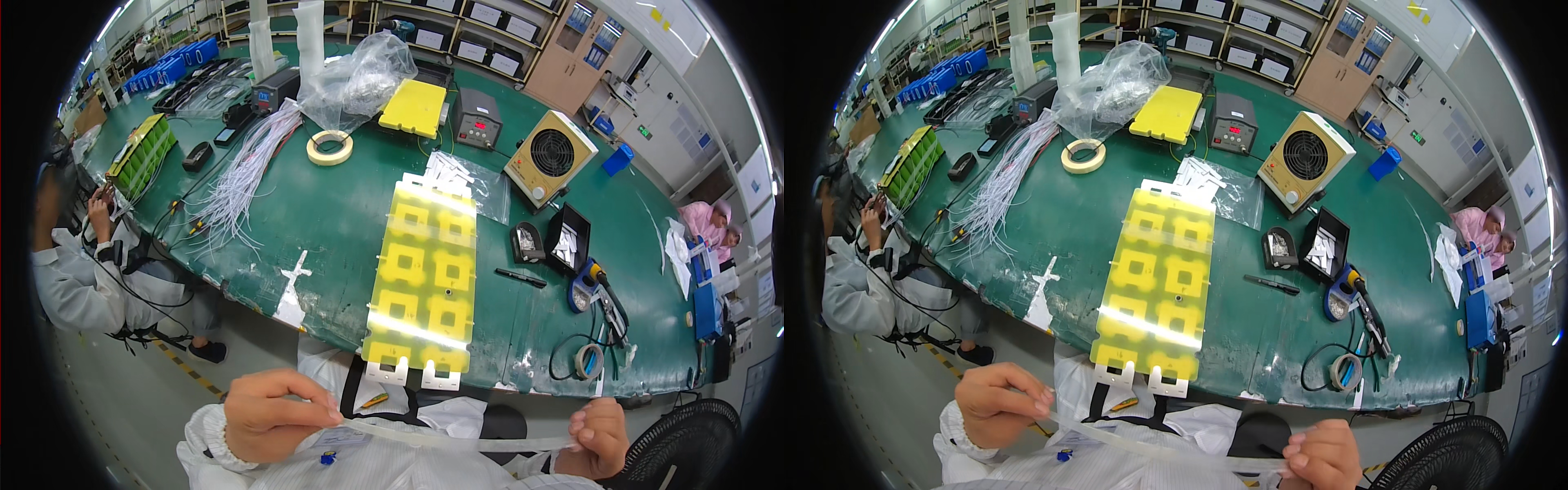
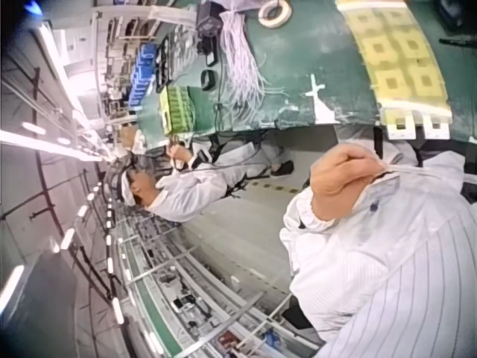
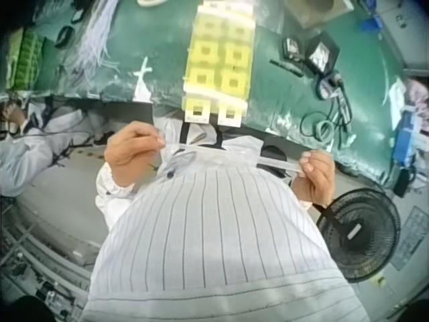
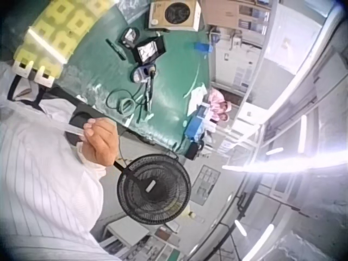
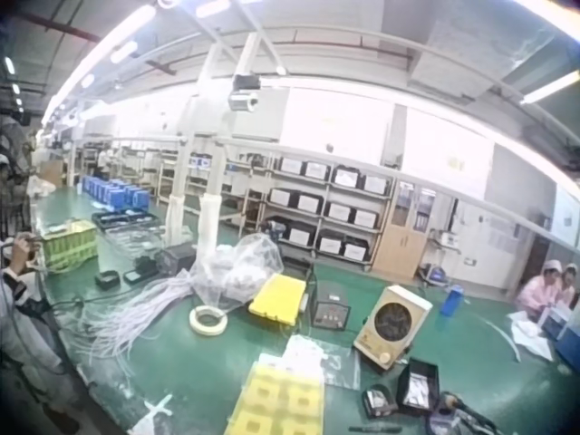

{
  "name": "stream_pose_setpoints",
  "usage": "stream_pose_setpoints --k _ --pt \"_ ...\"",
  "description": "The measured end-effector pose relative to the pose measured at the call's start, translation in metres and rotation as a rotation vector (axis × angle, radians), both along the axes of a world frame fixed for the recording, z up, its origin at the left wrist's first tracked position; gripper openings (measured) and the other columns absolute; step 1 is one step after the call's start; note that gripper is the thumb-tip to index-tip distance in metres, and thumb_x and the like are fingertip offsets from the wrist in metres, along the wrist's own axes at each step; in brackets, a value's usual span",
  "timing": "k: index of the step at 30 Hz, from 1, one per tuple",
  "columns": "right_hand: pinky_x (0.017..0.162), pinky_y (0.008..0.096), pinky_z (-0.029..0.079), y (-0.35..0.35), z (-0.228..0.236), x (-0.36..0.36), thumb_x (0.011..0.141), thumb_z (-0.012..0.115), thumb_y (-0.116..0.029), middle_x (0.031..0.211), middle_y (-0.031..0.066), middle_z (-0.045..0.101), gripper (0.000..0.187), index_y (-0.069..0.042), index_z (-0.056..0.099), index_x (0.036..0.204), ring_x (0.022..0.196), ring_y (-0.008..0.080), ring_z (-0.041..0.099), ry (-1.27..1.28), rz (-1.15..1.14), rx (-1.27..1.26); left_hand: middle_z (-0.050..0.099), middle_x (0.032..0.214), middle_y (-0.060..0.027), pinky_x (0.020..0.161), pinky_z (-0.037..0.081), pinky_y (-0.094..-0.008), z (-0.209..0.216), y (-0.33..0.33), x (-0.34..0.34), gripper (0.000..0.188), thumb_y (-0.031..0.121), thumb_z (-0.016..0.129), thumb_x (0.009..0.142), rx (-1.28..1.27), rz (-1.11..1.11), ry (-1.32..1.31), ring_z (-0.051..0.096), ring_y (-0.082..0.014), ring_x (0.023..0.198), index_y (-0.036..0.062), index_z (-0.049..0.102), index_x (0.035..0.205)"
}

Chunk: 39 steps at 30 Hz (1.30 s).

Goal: Assembling a lithium-ion battery pack by placing cells in a frame and applying insulating adhesive strips.

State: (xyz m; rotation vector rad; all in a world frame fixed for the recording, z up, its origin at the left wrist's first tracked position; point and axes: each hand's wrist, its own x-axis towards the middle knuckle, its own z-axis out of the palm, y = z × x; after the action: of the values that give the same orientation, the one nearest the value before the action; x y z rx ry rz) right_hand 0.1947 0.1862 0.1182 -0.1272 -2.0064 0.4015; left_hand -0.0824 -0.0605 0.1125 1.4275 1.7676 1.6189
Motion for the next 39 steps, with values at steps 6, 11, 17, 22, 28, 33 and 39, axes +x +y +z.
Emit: stream_pose_setpoints --k 6,11,17,22,28,33,39 --pt "0.066 0.0346 0.045 0.009 -0.015 -0.038 0.087 0.076 -0.013 0.072 0.0100 0.060 0.020 -0.002 0.061 0.094 0.069 0.0211 0.056 -0.019 0.041 -0.272 0.070 0.084 -0.0105 0.066 0.053 -0.0252 0.006 0.026 -0.033 0.026 -0.009 0.077 0.077 0.001 0.130 0.044 0.067 -0.0164 0.070 0.0014 0.076 0.100" --pt "0.072 0.0326 0.045 0.018 -0.019 -0.059 0.085 0.079 -0.014 0.080 0.0110 0.062 0.024 -0.001 0.060 0.093 0.076 0.0213 0.056 0.071 -0.048 -0.496 0.069 0.088 -0.0089 0.073 0.053 -0.0270 0.001 0.048 -0.060 0.016 -0.002 0.075 0.085 -0.104 0.089 -0.363 0.066 -0.0145 0.079 0.0000 0.071 0.101" --pt "0.075 0.0311 0.046 0.030 -0.019 -0.085 0.085 0.081 -0.018 0.085 0.0110 0.062 0.027 -0.002 0.060 0.092 0.081 0.0203 0.057 0.016 -0.113 -0.627 0.066 0.094 -0.0108 0.074 0.053 -0.0282 0.000 0.065 -0.071 0.013 -0.004 0.074 0.085 -0.061 0.128 -0.122 0.065 -0.0167 0.083 -0.0016 0.068 0.097" --pt "0.074 0.0303 0.046 0.032 -0.029 -0.091 0.086 0.081 -0.022 0.087 0.0095 0.060 0.030 -0.003 0.059 0.089 0.083 0.0192 0.056 -0.027 -0.186 -0.555 0.072 0.088 -0.0097 0.068 0.054 -0.0279 -0.016 0.055 -0.070 0.009 0.000 0.077 0.084 -0.045 0.047 -0.372 0.067 -0.0164 0.075 -0.0001 0.073 0.092" --pt "0.067 0.0377 0.053 0.035 -0.033 -0.064 0.083 0.074 0.000 0.083 0.0139 0.068 0.013 0.003 0.065 0.092 0.074 0.0206 0.063 -0.111 -0.327 -0.730 0.074 0.085 -0.0101 0.062 0.054 -0.0262 -0.018 0.066 -0.086 0.012 0.000 0.080 0.081 -0.098 0.030 -0.257 0.069 -0.0171 0.065 0.0006 0.077 0.093" --pt "0.063 0.0331 0.048 0.037 -0.022 -0.056 0.085 0.075 -0.009 0.078 0.0118 0.068 0.014 0.000 0.065 0.082 0.071 0.0150 0.057 -0.225 -0.449 -0.628 0.071 0.083 -0.0065 0.062 0.053 -0.0253 -0.026 0.066 -0.088 0.049 0.003 0.076 0.087 -0.016 -0.139 -0.591 0.065 -0.0106 0.067 0.0026 0.060 0.134" --pt "0.060 0.0306 0.045 0.033 -0.017 -0.061 0.084 0.078 -0.010 0.076 0.0099 0.068 0.015 -0.002 0.066 0.082 0.065 0.0118 0.054 -0.273 -0.414 -0.772 0.066 0.077 -0.0036 0.063 0.049 -0.0234 -0.054 0.066 -0.092 0.059 0.007 0.076 0.089 -0.148 -0.238 -0.838 0.061 -0.0070 0.069 0.0007 0.046 0.139"
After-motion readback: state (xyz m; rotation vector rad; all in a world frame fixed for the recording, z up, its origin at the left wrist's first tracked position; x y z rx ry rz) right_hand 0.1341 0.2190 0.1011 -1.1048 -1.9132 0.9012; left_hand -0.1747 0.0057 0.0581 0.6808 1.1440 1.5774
